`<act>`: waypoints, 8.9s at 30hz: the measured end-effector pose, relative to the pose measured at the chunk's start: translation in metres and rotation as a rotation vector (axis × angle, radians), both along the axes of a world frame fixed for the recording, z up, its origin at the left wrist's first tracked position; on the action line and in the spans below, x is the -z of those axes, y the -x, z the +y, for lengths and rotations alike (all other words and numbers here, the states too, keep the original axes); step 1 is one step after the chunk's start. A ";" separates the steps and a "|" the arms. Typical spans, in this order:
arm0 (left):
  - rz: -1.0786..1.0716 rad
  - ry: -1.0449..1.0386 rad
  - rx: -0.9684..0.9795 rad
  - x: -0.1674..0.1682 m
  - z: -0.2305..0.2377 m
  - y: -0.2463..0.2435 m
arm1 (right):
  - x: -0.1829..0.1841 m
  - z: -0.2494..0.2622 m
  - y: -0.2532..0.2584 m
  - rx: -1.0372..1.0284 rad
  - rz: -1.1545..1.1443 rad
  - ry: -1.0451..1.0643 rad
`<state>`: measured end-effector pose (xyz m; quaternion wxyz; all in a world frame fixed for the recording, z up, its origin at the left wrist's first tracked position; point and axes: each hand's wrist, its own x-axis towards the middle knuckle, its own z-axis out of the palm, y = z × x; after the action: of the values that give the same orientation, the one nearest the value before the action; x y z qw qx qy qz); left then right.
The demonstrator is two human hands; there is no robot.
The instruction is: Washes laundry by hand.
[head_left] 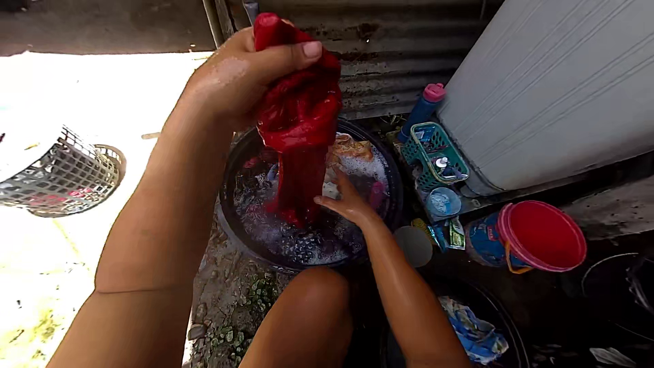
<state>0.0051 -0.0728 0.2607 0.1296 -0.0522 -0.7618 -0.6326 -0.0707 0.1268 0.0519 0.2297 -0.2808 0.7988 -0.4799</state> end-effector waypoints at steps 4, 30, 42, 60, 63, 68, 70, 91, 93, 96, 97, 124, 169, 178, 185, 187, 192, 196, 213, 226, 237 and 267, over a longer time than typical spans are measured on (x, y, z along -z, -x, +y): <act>0.056 -0.044 -0.148 -0.006 -0.035 -0.023 | 0.008 -0.013 0.029 0.277 0.012 0.191; -1.183 0.710 0.015 0.395 -0.029 0.025 | 0.178 -0.031 0.001 -0.042 -0.192 -0.793; -0.359 0.511 -0.534 0.339 0.016 -0.017 | -0.112 -0.033 -0.036 0.136 -0.014 0.569; 0.239 -0.855 -0.352 0.140 0.095 0.043 | 0.024 -0.008 -0.003 0.439 -0.089 0.232; 0.205 -1.133 -0.254 0.157 0.092 0.044 | 0.013 -0.020 0.011 0.678 -0.190 0.644; -0.212 -0.685 0.087 0.254 0.028 0.010 | -0.031 -0.025 0.054 0.637 0.120 0.904; -0.393 -0.816 0.334 0.276 0.018 0.000 | -0.035 -0.029 0.055 0.550 0.389 0.770; -0.033 -0.463 -0.130 0.251 0.027 0.087 | 0.079 -0.037 0.025 0.630 -0.694 0.727; 0.015 -0.453 -0.014 0.263 0.021 0.090 | 0.078 -0.035 0.018 0.601 -0.734 0.740; 0.022 -0.532 0.180 0.269 0.020 0.087 | 0.076 -0.022 0.010 0.523 -0.886 0.704; -0.023 -0.576 0.237 0.267 0.022 0.084 | 0.073 -0.017 0.008 0.500 -0.932 0.678; -0.792 1.274 1.180 0.442 0.460 -0.112 | 0.229 0.417 -0.250 0.355 -0.714 -0.903; 0.641 -0.205 0.867 0.127 0.422 -0.009 | -0.179 0.478 -0.237 0.656 0.859 0.179; -0.439 1.084 1.180 0.323 0.465 -0.009 | 0.101 0.479 -0.209 0.528 -0.307 -0.672; -0.765 1.418 1.068 0.450 0.484 -0.060 | 0.240 0.431 -0.220 0.454 -0.663 -0.853; -0.771 1.504 1.001 0.453 0.490 -0.068 | 0.252 0.410 -0.223 0.507 -0.707 -0.853; -0.709 1.572 1.085 0.453 0.466 -0.083 | 0.228 0.376 -0.232 0.499 -0.740 -0.879; -0.715 1.326 1.164 0.423 0.444 -0.067 | 0.131 0.388 -0.209 0.685 -0.622 -0.505; -0.395 -0.864 0.304 0.249 0.504 -0.069 | -0.049 0.463 -0.281 1.707 0.451 0.113; -0.605 -0.839 0.692 0.276 0.469 -0.059 | 0.020 0.405 -0.185 1.470 0.141 1.193; -0.570 -1.153 0.921 0.288 0.466 -0.026 | 0.018 0.382 -0.215 1.113 0.076 0.631; 0.548 0.298 1.052 0.334 0.507 -0.111 | -0.006 0.484 -0.220 1.027 -0.142 -0.729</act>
<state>0.1161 0.4345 -0.0730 -0.0177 -0.5999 -0.6530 -0.4620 0.1491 0.6104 0.0575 0.1034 0.2673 0.9266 -0.2434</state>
